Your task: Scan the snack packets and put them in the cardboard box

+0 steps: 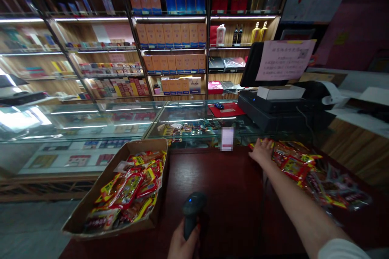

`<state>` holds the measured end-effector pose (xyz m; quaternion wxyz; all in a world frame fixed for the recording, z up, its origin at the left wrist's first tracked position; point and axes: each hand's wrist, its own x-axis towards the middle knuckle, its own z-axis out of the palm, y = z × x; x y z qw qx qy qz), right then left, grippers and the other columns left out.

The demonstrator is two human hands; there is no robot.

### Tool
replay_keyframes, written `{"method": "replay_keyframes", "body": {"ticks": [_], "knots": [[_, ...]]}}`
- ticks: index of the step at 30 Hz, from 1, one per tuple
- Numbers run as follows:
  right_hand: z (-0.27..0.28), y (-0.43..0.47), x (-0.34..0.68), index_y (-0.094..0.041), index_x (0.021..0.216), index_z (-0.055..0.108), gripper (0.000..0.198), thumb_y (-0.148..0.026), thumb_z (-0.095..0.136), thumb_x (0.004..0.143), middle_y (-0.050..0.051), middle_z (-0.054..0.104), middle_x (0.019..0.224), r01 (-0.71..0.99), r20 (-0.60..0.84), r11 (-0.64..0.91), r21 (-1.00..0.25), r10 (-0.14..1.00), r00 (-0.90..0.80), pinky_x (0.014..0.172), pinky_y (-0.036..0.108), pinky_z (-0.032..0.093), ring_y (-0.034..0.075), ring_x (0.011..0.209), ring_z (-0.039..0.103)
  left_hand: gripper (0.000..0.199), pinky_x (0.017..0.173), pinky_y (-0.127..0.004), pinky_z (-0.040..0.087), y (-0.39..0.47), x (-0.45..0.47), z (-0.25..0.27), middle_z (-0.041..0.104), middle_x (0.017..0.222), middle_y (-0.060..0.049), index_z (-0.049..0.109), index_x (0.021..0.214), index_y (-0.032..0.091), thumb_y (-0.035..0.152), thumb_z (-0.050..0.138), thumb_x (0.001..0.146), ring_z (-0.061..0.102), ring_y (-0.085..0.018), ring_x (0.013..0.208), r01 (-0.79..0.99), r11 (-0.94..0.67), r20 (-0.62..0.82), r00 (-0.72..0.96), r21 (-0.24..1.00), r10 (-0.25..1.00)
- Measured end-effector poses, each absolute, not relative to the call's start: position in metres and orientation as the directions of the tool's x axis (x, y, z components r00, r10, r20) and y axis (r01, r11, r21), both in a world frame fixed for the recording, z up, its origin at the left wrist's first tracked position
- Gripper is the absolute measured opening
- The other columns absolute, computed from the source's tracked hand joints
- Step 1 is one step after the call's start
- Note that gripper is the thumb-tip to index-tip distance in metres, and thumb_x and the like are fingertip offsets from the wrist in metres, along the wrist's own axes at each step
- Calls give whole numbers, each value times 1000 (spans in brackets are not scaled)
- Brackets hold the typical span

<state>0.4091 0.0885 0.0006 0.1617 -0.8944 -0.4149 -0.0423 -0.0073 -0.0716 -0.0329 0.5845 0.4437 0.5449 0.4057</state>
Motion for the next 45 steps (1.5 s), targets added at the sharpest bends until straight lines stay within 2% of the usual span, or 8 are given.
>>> {"method": "replay_keyframes", "body": {"ticks": [4,11,17,24,29,36,42,45], "knots": [[-10,95,456,-16,151,38,96,-60,68,71,30,15,161,745,39,-663,-70,745,666,104,71,20,58,142,22,71,34,-19,25,-70,-9,-35,50,42,6,66,92,14,78,71,61,40,-8,34,7,273,-273,72,962,959],[1,71,438,-19,141,55,53,-35,44,91,25,38,152,842,124,-531,99,846,519,99,63,32,47,126,48,71,30,-20,32,-72,-8,-31,54,46,6,64,95,15,78,69,63,41,-9,28,9,288,-288,102,958,952],[-2,27,418,-25,145,49,53,-27,43,92,16,34,159,960,109,-228,163,971,212,106,64,31,41,137,38,65,29,-17,31,-74,-7,-30,52,46,8,62,96,14,72,69,68,41,-8,29,30,259,-261,98,965,960],[-13,-34,401,-37,147,44,72,-24,57,78,6,28,164,996,125,22,88,992,-33,115,68,16,39,147,28,61,28,-19,32,-73,-7,-18,54,47,7,64,92,15,68,73,63,43,-9,29,29,310,-311,108,950,944],[-7,-58,398,-37,143,49,57,-36,52,86,6,47,153,999,161,-41,-30,986,45,116,68,13,37,143,36,58,30,-18,33,-75,-6,-12,53,49,7,63,95,15,65,72,67,44,-8,31,34,308,-309,124,951,943],[9,-19,378,-19,132,55,47,-44,39,96,16,59,137,951,352,-266,-160,884,306,109,47,37,31,126,54,60,29,-18,33,-76,-6,-12,54,50,8,60,96,15,67,70,69,44,-8,30,66,301,-308,142,951,941],[22,28,367,-10,131,56,55,-50,43,95,24,69,113,809,174,-557,-186,792,585,106,60,30,38,116,59,64,28,-18,32,-73,-9,-35,55,48,8,58,102,15,69,68,70,43,-8,27,74,301,-308,125,951,943],[15,33,369,-12,138,49,62,-48,55,88,23,65,123,792,189,-569,-221,772,607,107,61,29,38,121,55,61,28,-17,32,-73,-11,-40,56,49,8,59,103,15,67,68,72,43,-8,28,65,293,-299,129,954,946]]}}
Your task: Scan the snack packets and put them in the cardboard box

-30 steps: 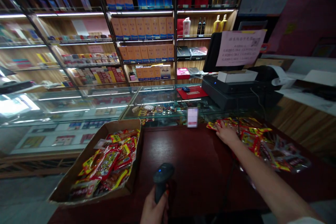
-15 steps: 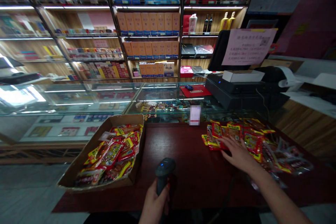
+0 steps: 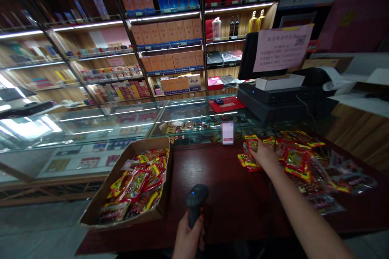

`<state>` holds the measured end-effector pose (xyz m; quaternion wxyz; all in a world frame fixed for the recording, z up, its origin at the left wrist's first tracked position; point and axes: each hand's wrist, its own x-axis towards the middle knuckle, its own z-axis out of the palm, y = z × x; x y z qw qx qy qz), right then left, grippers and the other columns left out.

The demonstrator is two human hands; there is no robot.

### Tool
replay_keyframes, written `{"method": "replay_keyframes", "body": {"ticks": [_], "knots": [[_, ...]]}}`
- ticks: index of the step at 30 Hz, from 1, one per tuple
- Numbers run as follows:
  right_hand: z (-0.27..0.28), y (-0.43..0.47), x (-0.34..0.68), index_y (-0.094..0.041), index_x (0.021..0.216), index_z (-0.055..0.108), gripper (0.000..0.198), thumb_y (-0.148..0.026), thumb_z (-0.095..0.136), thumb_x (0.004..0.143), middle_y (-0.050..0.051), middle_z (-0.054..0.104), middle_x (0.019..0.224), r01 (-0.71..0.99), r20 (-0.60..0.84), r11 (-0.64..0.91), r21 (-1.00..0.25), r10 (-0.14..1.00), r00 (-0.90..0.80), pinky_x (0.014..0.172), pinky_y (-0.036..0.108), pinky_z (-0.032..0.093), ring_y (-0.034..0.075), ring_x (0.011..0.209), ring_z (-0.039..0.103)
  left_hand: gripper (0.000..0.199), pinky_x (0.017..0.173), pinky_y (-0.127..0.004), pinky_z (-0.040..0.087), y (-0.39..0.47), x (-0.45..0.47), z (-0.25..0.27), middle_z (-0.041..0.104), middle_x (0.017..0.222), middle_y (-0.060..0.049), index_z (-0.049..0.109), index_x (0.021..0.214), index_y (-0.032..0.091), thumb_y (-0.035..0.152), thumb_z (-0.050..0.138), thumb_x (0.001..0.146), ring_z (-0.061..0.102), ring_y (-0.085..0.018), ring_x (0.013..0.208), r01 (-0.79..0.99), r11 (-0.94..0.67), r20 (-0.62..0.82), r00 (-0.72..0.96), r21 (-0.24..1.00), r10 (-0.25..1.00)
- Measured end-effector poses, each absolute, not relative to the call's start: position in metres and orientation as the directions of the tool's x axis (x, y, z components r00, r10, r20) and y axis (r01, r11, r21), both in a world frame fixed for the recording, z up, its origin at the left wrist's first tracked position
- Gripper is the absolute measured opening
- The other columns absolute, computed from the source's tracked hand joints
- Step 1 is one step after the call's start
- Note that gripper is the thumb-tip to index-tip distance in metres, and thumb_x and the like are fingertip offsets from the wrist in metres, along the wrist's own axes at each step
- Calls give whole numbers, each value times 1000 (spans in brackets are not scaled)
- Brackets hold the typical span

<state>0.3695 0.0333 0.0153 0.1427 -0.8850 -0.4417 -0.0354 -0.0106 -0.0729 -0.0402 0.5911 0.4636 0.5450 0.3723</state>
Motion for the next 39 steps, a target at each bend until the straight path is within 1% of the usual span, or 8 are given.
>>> {"method": "replay_keyframes", "body": {"ticks": [4,8,13,17,20,22,26,39], "knots": [[2,28,377,-6,147,37,77,-41,59,82,26,55,135,737,261,-567,-368,698,667,108,55,32,37,128,49,63,27,-18,30,-72,-10,-42,55,47,8,60,100,15,69,68,69,42,-8,26,56,290,-296,135,955,946],[-3,12,384,-11,129,59,53,-40,48,86,21,65,121,679,356,-516,-522,592,723,109,60,25,36,115,57,62,27,-17,30,-72,-10,-43,53,46,8,60,100,16,69,67,70,41,-8,28,56,297,-302,136,953,944],[3,-7,342,-14,117,64,51,-49,53,82,18,71,110,581,461,-209,-786,427,778,98,51,43,34,103,62,60,28,-17,31,-75,-8,-30,53,47,8,60,98,15,68,67,71,42,-8,28,63,305,-311,147,950,939],[-3,-2,263,-20,112,62,46,-52,63,78,11,74,102,146,174,102,-984,734,656,83,41,54,28,90,69,57,30,-17,32,-77,-7,-17,54,49,8,60,98,14,64,69,73,43,-7,29,75,302,-310,152,950,938],[-15,9,224,-22,104,63,45,-51,73,71,7,77,97,-212,-5,96,-973,901,433,77,40,57,27,84,72,57,30,-17,33,-78,-8,-15,55,50,8,59,101,16,65,69,73,43,-7,29,57,336,-341,167,940,925],[-22,13,218,-21,100,66,47,-50,79,65,7,78,94,-297,-65,51,-953,927,369,76,40,58,28,82,73,55,31,-17,34,-79,-8,-16,55,51,8,58,99,17,64,70,73,43,-7,30,36,357,-357,176,934,917],[-24,14,228,-20,93,71,46,-54,80,63,6,79,88,-296,-105,5,-955,929,355,75,40,58,28,80,73,49,33,-17,35,-83,-7,-20,54,51,8,55,88,20,63,71,73,43,-7,32,21,339,-337,183,940,923],[-19,3,220,-24,103,70,49,-49,85,63,4,78,92,-449,-148,6,-893,940,307,75,39,59,27,84,73,45,37,-17,34,-88,-12,-10,46,51,8,63,93,14,57,67,80,43,-7,36,189,191,-238,277,963,931]]}}
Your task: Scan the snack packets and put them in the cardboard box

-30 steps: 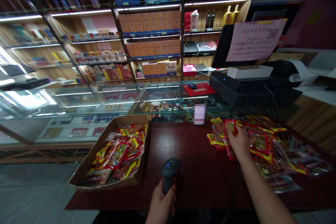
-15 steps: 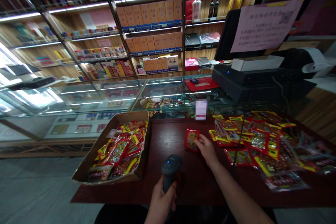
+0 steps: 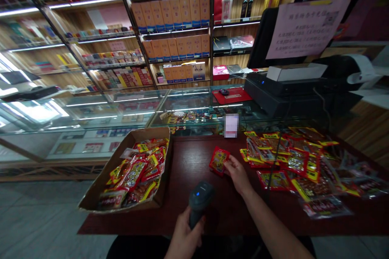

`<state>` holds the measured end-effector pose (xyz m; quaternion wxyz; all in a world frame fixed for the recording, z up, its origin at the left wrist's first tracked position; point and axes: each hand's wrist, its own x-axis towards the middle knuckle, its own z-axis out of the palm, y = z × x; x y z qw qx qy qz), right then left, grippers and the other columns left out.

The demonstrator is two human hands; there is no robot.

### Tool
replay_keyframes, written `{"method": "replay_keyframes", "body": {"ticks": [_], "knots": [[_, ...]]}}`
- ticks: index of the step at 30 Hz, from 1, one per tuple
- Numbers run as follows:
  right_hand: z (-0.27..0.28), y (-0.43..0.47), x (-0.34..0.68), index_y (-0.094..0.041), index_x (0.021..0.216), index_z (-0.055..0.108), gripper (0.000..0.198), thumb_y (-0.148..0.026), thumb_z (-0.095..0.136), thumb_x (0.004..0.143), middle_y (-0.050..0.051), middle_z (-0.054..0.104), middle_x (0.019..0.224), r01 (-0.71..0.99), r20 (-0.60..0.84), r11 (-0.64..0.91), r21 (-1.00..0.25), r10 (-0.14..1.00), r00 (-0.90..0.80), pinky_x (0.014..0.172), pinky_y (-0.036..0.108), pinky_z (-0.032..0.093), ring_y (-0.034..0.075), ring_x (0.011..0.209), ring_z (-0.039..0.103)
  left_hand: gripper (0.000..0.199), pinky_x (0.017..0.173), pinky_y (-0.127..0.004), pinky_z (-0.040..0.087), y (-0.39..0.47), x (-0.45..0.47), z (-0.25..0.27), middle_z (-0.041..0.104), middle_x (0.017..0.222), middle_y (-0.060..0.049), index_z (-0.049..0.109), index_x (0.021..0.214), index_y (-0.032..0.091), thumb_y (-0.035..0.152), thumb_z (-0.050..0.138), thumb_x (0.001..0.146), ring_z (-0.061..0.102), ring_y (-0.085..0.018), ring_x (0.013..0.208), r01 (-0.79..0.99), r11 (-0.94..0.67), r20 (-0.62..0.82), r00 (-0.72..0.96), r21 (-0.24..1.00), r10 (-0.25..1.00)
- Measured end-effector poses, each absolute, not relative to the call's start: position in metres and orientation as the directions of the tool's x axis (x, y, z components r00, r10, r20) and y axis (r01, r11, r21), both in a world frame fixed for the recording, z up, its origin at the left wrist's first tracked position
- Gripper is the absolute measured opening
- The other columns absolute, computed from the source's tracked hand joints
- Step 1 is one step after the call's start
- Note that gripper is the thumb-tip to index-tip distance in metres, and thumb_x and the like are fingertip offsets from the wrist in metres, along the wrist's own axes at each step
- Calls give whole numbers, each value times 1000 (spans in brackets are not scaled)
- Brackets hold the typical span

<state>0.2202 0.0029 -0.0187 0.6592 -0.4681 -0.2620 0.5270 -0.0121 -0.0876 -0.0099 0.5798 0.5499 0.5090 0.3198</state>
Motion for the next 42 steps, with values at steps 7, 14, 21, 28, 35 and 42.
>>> {"method": "replay_keyframes", "body": {"ticks": [7,14,21,28,35,42], "knots": [[-23,4,216,-23,106,71,51,-51,84,65,7,77,101,-405,-128,7,-914,944,304,83,43,58,30,95,72,38,36,-17,36,-87,-12,-10,51,54,6,63,84,15,52,70,79,45,-7,37,157,179,-215,255,971,943],[-13,6,210,-22,109,69,51,-48,82,67,5,77,100,-425,-172,-28,-905,937,305,76,40,61,27,87,73,45,31,-17,33,-80,-8,-16,50,50,8,62,95,15,57,67,78,40,-6,31,92,266,-280,214,960,936],[78,57,103,-25,107,66,46,-50,78,71,2,76,100,-543,8,-12,-839,999,-35,77,39,61,24,91,72,48,29,-17,35,-71,-8,-30,54,50,8,57,94,17,60,68,75,41,-7,30,6,317,-313,176,948,933],[81,102,105,-27,118,67,36,-42,65,85,3,73,114,-32,230,233,-972,970,74,92,35,55,19,103,69,50,29,-18,37,-71,-12,-26,54,48,8,55,93,17,61,69,74,44,-8,30,14,307,-304,169,952,937],[55,66,320,-10,107,74,36,-26,45,92,26,68,118,719,184,-373,-586,803,567,104,53,41,37,120,61,56,27,-17,35,-73,-7,-33,53,46,8,59,97,16,63,72,71,42,-8,28,-18,308,-302,155,951,941],[29,52,375,-15,116,70,37,-32,64,83,23,72,111,728,61,-590,-350,761,646,98,58,42,39,113,64,49,27,-17,33,-74,-8,-34,54,48,8,59,94,17,60,71,74,42,-8,28,14,281,-279,154,960,948]]}}
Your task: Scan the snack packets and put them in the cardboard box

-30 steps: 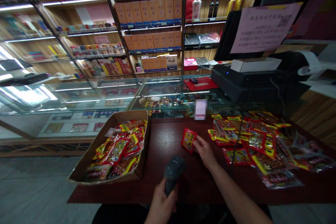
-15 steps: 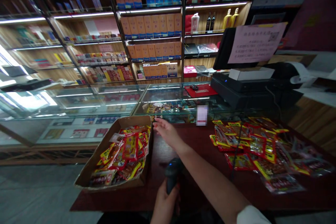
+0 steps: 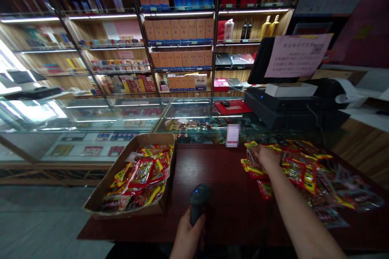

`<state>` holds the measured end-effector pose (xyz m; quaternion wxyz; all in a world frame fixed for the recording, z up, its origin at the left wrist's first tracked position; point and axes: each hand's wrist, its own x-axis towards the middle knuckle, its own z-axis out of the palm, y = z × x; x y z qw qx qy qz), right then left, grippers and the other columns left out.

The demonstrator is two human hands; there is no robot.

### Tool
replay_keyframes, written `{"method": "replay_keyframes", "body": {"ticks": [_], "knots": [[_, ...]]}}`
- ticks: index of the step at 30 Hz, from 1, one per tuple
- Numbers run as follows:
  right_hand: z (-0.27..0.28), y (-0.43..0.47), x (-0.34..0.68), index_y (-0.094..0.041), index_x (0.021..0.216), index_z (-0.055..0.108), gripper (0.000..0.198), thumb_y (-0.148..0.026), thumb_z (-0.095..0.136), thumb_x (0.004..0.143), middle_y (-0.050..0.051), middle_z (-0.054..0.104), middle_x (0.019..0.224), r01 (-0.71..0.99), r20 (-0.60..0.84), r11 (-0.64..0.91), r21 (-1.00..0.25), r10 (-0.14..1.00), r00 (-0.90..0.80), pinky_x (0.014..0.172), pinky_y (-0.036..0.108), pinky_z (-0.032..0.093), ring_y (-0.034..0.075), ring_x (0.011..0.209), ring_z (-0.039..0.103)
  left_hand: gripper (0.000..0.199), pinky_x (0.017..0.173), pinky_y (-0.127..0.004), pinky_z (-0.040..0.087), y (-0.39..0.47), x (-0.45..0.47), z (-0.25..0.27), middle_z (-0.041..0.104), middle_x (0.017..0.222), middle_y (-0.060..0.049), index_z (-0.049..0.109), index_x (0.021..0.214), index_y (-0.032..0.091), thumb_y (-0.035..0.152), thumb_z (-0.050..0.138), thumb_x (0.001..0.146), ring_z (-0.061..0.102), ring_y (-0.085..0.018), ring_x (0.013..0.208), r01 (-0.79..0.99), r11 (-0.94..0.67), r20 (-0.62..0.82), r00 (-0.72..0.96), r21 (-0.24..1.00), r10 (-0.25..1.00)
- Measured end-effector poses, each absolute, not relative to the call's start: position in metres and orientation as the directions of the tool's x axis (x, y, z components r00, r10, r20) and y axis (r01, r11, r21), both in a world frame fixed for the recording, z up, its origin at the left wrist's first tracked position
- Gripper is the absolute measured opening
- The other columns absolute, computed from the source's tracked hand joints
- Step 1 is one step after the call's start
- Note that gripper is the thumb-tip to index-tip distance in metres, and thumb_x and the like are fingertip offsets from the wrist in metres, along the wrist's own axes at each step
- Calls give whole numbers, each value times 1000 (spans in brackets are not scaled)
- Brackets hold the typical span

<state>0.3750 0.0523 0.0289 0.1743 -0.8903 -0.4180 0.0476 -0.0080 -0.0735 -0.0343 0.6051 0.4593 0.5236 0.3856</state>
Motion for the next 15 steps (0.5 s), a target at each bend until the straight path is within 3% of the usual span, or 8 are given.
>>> {"method": "replay_keyframes", "body": {"ticks": [3,5,7,9,11,13,15], "knots": [[25,50,378,-13,142,49,60,-28,61,85,24,67,122,777,181,-534,-333,772,609,98,51,45,35,115,63,49,27,-17,32,-73,-9,-33,54,48,7,59,93,17,60,71,74,43,-8,28,38,273,-276,151,961,949],[23,41,377,-11,147,42,65,-28,57,86,25,64,127,756,262,-489,-435,735,626,95,47,48,35,115,63,48,27,-17,32,-74,-8,-32,54,48,7,59,95,16,59,70,75,44,-8,28,48,275,-279,165,960,946],[19,27,368,-12,143,49,63,-30,58,83,22,64,128,694,299,-392,-604,696,653,96,46,49,34,115,63,48,27,-17,32,-74,-8,-31,54,49,8,59,96,16,59,69,76,42,-8,28,47,278,-282,167,959,945],[10,10,348,-15,134,60,59,-34,62,78,17,68,124,562,258,-223,-797,714,651,98,46,49,32,111,65,49,28,-16,32,-75,-8,-29,52,48,8,59,95,15,59,69,75,41,-7,29,42,274,-277,166,961,946],[-1,-4,317,-19,130,64,58,-36,66,74,12,72,119,313,138,-62,-948,804,579,96,45,52,30,106,68,49,29,-16,32,-76,-10,-25,52,49,8,60,94,15,59,71,74,41,-7,30,36,273,-275,174,961,946],[-12,-12,281,-22,128,66,58,-35,71,71,8,74,116,78,34,-1,-997,891,453,96,46,54,29,103,70,52,30,-16,33,-78,-12,-21,53,49,8,61,96,16,60,73,71,42,-7,31,27,288,-287,191,957,939],[-20,-14,251,-25,125,67,57,-33,74,69,6,74,119,-24,16,27,-999,930,366,100,47,52,28,107,70,54,30,-17,34,-80,-15,-17,55,51,7,61,98,16,61,73,71,42,-7,31,20,308,-304,227,951,925]]}}
